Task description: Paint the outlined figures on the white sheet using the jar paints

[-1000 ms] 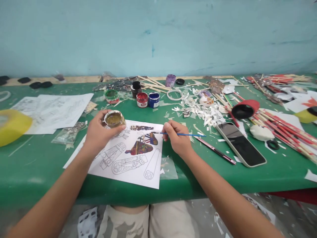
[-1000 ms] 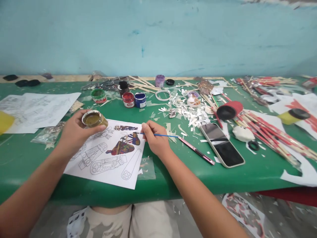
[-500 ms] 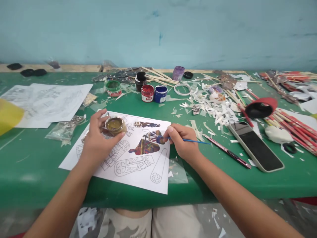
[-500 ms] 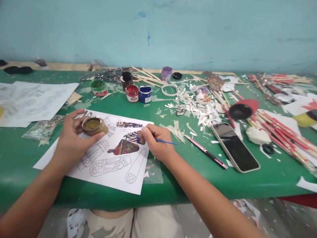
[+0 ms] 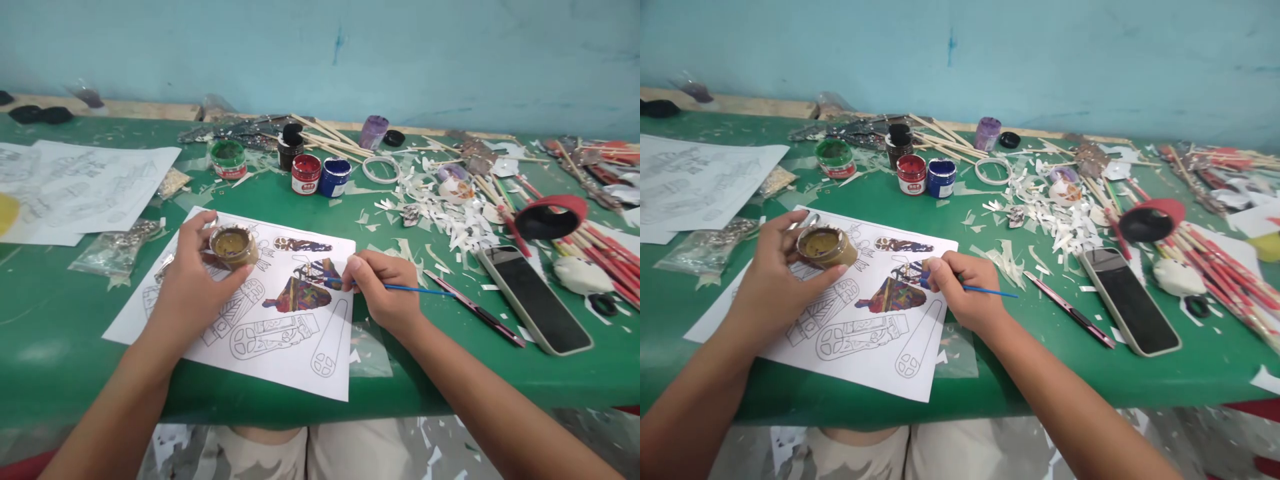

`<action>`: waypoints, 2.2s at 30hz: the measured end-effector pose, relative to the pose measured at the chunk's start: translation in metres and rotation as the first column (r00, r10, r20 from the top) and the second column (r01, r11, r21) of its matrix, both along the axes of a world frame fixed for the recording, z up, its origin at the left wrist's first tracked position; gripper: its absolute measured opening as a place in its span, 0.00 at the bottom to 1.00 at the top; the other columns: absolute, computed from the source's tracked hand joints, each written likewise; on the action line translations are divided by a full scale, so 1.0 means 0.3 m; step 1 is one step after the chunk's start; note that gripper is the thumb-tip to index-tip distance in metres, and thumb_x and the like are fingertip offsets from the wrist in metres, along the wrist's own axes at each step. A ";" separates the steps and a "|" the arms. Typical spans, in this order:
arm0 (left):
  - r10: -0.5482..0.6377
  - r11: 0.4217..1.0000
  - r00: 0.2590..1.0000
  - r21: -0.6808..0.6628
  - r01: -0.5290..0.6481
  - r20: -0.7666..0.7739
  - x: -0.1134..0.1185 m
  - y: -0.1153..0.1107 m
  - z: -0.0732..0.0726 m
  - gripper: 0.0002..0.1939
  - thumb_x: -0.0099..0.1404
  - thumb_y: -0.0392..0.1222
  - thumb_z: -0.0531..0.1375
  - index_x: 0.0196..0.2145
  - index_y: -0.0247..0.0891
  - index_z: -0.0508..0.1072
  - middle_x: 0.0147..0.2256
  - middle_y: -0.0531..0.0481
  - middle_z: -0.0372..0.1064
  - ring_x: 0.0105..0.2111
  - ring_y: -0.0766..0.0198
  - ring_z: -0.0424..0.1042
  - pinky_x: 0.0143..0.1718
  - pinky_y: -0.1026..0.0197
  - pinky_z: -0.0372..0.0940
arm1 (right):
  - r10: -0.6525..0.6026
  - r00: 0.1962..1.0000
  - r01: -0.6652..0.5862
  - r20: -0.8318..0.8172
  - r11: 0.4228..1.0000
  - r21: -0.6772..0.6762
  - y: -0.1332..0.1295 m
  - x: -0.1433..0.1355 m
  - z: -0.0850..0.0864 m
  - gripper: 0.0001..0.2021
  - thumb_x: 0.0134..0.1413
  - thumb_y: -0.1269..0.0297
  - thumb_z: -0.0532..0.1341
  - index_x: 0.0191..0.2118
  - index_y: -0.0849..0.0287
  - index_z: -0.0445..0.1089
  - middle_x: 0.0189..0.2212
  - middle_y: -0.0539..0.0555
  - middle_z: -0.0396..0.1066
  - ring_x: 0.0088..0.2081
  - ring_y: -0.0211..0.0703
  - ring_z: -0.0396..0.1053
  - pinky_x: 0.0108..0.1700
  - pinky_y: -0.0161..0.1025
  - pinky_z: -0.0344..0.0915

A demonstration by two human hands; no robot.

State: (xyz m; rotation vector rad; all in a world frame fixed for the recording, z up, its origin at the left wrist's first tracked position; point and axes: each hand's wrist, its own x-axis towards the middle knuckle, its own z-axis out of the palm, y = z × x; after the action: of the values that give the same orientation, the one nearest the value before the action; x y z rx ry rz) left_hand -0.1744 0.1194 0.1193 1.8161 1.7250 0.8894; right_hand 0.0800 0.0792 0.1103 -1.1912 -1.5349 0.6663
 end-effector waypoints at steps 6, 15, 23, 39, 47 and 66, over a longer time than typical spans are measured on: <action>0.014 1.000 1.000 -0.015 -0.014 0.002 0.006 0.003 0.002 0.41 0.52 0.49 0.67 0.62 0.50 0.56 0.56 0.44 0.67 0.51 0.42 0.73 0.55 0.35 0.66 | 0.007 1.000 -0.007 0.007 1.000 -0.019 0.000 0.002 -0.006 0.19 0.61 0.61 0.57 0.19 0.57 0.67 0.15 0.48 0.69 0.18 0.32 0.64 0.22 0.31 0.61; 0.052 0.997 0.997 -0.049 -0.055 -0.051 0.016 0.003 0.013 0.40 0.53 0.50 0.67 0.62 0.50 0.59 0.54 0.45 0.71 0.52 0.43 0.72 0.58 0.36 0.64 | -0.005 0.999 0.005 0.051 1.000 -0.003 -0.003 0.004 -0.002 0.20 0.61 0.60 0.57 0.19 0.57 0.67 0.16 0.49 0.70 0.18 0.33 0.65 0.22 0.32 0.60; 0.048 0.998 0.995 -0.027 -0.051 -0.083 0.016 0.007 0.013 0.40 0.54 0.49 0.67 0.62 0.47 0.60 0.52 0.44 0.71 0.53 0.43 0.72 0.57 0.39 0.66 | 0.004 0.998 -0.004 0.059 1.000 -0.014 -0.005 0.002 0.003 0.19 0.61 0.61 0.56 0.18 0.57 0.67 0.15 0.48 0.70 0.18 0.33 0.65 0.22 0.33 0.60; 0.049 0.999 0.993 0.002 -0.049 -0.110 0.022 0.011 0.019 0.37 0.54 0.49 0.67 0.60 0.45 0.63 0.52 0.46 0.71 0.50 0.46 0.73 0.53 0.43 0.69 | 0.009 0.999 -0.007 0.051 0.999 -0.040 -0.002 0.006 -0.006 0.20 0.61 0.59 0.56 0.18 0.57 0.66 0.15 0.48 0.68 0.18 0.33 0.64 0.23 0.33 0.59; 0.030 0.999 0.993 0.017 -0.028 -0.111 0.015 0.010 0.012 0.37 0.54 0.50 0.66 0.61 0.48 0.62 0.55 0.47 0.69 0.51 0.43 0.72 0.53 0.41 0.69 | 0.011 0.998 -0.009 0.064 0.999 -0.036 -0.001 0.005 -0.010 0.20 0.60 0.60 0.57 0.18 0.57 0.67 0.15 0.47 0.67 0.18 0.33 0.63 0.22 0.33 0.58; 0.038 0.999 0.990 0.014 -0.037 -0.138 0.024 0.009 0.016 0.36 0.56 0.49 0.65 0.61 0.46 0.62 0.57 0.44 0.68 0.54 0.39 0.71 0.55 0.36 0.69 | 0.006 1.000 -0.006 0.006 0.999 0.036 -0.006 0.007 -0.008 0.20 0.60 0.63 0.57 0.17 0.58 0.63 0.14 0.47 0.63 0.18 0.32 0.60 0.22 0.32 0.56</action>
State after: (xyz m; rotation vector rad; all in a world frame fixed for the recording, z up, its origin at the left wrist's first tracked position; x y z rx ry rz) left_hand -0.1673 0.1221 0.1240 1.8981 1.8474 0.8059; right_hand 0.0822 0.0775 0.1080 -1.1629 -1.5496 0.6374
